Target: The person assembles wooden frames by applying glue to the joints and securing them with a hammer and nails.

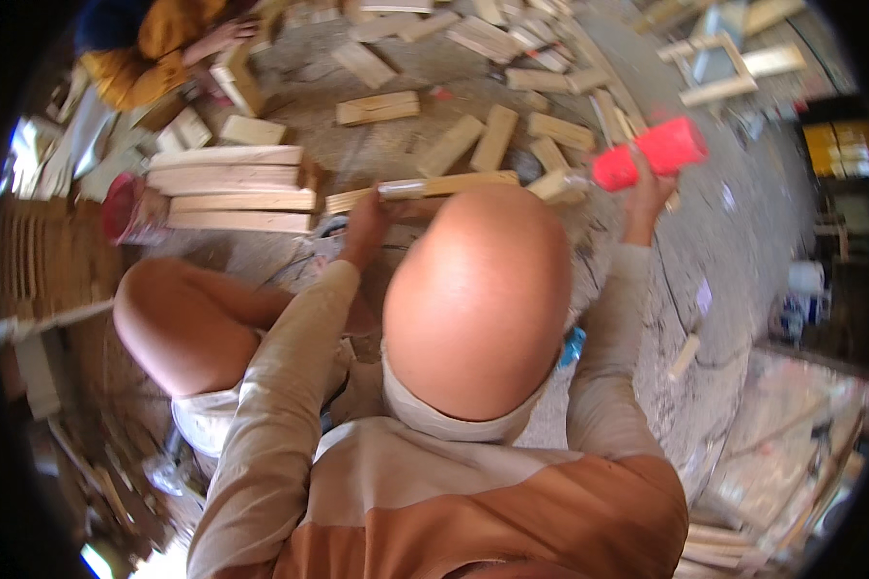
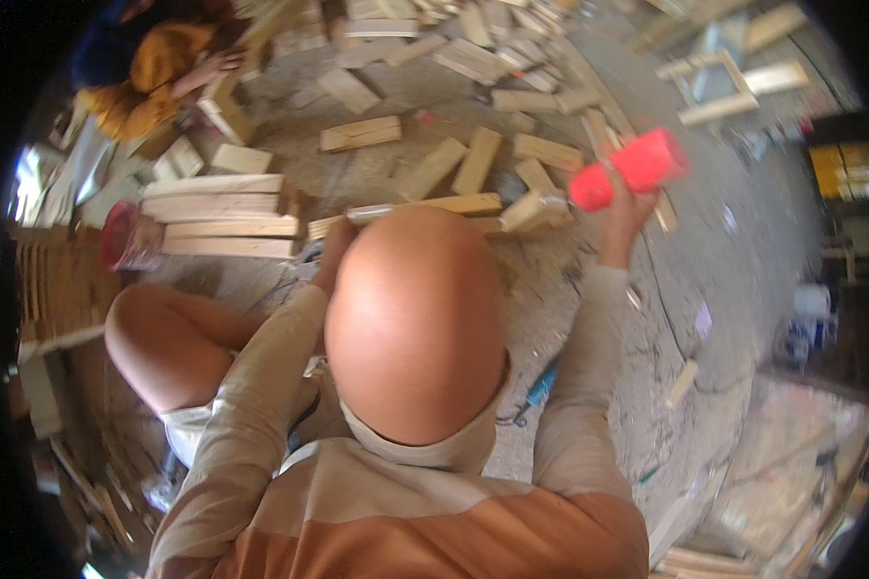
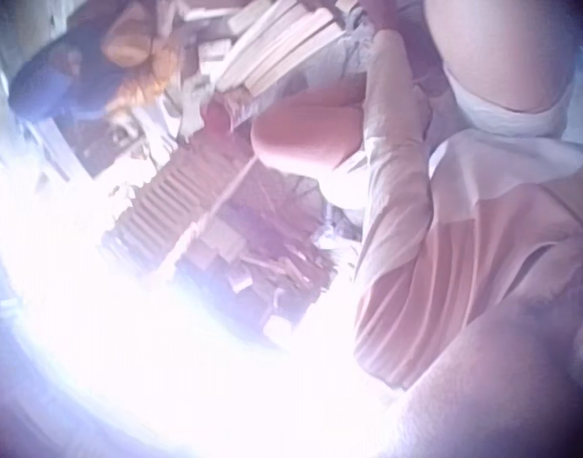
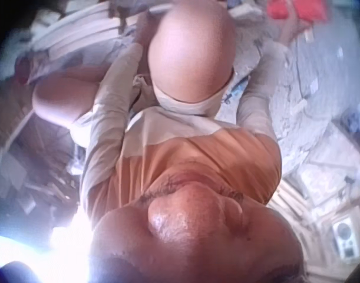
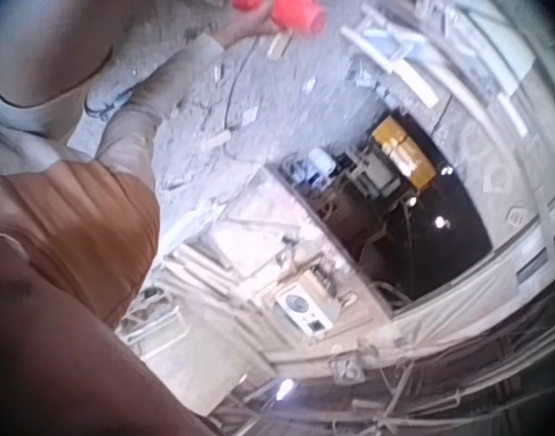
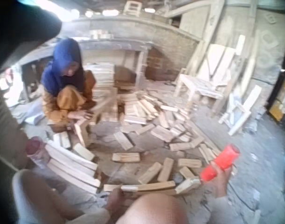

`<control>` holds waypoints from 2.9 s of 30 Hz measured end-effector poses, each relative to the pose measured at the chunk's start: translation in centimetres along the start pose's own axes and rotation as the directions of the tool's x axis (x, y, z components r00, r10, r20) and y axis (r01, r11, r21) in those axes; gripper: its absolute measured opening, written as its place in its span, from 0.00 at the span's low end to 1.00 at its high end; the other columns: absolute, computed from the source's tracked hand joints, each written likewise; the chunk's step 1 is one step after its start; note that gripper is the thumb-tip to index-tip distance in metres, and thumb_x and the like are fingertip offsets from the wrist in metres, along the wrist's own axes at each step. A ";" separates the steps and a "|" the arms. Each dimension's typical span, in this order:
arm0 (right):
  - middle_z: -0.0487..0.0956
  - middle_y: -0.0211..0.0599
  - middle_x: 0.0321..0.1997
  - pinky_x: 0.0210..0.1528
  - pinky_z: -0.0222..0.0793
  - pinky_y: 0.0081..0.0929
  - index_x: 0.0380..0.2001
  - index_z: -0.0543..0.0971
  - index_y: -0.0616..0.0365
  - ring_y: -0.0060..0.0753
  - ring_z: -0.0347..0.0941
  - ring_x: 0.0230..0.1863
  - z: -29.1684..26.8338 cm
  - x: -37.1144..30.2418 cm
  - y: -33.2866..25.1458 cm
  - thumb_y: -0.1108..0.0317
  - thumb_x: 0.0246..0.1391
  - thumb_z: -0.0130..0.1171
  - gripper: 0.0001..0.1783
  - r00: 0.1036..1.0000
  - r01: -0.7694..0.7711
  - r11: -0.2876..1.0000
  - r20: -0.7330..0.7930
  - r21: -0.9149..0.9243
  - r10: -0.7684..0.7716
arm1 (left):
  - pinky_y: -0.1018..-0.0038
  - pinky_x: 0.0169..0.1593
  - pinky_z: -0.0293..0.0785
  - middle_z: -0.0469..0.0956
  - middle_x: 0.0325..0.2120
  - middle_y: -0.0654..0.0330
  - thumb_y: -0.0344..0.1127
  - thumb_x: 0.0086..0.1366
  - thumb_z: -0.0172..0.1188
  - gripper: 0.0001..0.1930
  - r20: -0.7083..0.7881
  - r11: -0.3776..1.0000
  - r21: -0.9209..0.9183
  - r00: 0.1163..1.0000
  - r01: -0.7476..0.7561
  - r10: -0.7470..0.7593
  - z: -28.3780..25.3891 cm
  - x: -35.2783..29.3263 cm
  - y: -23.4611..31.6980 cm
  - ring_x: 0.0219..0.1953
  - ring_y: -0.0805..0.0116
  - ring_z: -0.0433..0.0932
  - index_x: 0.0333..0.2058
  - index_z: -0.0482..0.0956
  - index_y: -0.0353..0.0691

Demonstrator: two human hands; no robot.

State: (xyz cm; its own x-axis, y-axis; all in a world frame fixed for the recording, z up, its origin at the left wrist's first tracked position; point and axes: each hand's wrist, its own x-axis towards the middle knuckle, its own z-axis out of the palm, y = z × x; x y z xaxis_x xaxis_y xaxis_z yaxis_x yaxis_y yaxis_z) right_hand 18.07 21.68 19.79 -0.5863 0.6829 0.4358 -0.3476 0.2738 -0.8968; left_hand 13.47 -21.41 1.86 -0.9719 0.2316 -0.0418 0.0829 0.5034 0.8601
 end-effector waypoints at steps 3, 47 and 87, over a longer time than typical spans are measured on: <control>0.79 0.43 0.52 0.55 0.76 0.41 0.58 0.70 0.62 0.38 0.78 0.52 2.2 0.4 -2.4 0.69 0.54 0.70 0.30 0.980 -0.192 0.962 0.090 0.197 0.177 | 0.57 0.48 0.76 0.83 0.40 0.44 0.50 0.59 0.71 0.31 0.070 0.997 -0.037 0.995 -0.062 0.065 -0.3 0.1 1.3 0.44 0.44 0.81 0.51 0.76 0.31; 0.81 0.44 0.50 0.46 0.77 0.31 0.56 0.73 0.61 0.32 0.80 0.46 -19.3 -30.6 12.6 0.60 0.65 0.58 0.21 0.410 -0.752 0.155 -0.271 -0.640 0.871 | 0.58 0.47 0.76 0.81 0.41 0.49 0.45 0.49 0.76 0.22 0.385 0.838 0.537 0.854 0.100 -0.349 -5.6 -1.0 -6.3 0.47 0.51 0.80 0.39 0.83 0.37; 0.82 0.53 0.41 0.41 0.75 0.32 0.58 0.69 0.73 0.38 0.81 0.38 9.5 -3.0 -24.7 0.32 0.61 0.52 0.47 0.494 -0.291 0.804 0.639 -0.518 0.590 | 0.56 0.38 0.71 0.76 0.31 0.41 0.48 0.66 0.62 0.22 0.424 0.336 0.404 0.500 -0.851 0.755 -28.5 8.5 33.7 0.35 0.43 0.78 0.37 0.76 0.28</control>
State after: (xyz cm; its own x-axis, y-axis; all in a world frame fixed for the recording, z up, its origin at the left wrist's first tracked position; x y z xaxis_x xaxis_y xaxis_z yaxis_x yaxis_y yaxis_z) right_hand 21.51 6.42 41.37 -0.9620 0.0663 -0.2647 0.2700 0.3724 -0.8879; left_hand 1.78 -26.21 44.97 -0.3295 0.8491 0.4128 0.9438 0.3082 0.1193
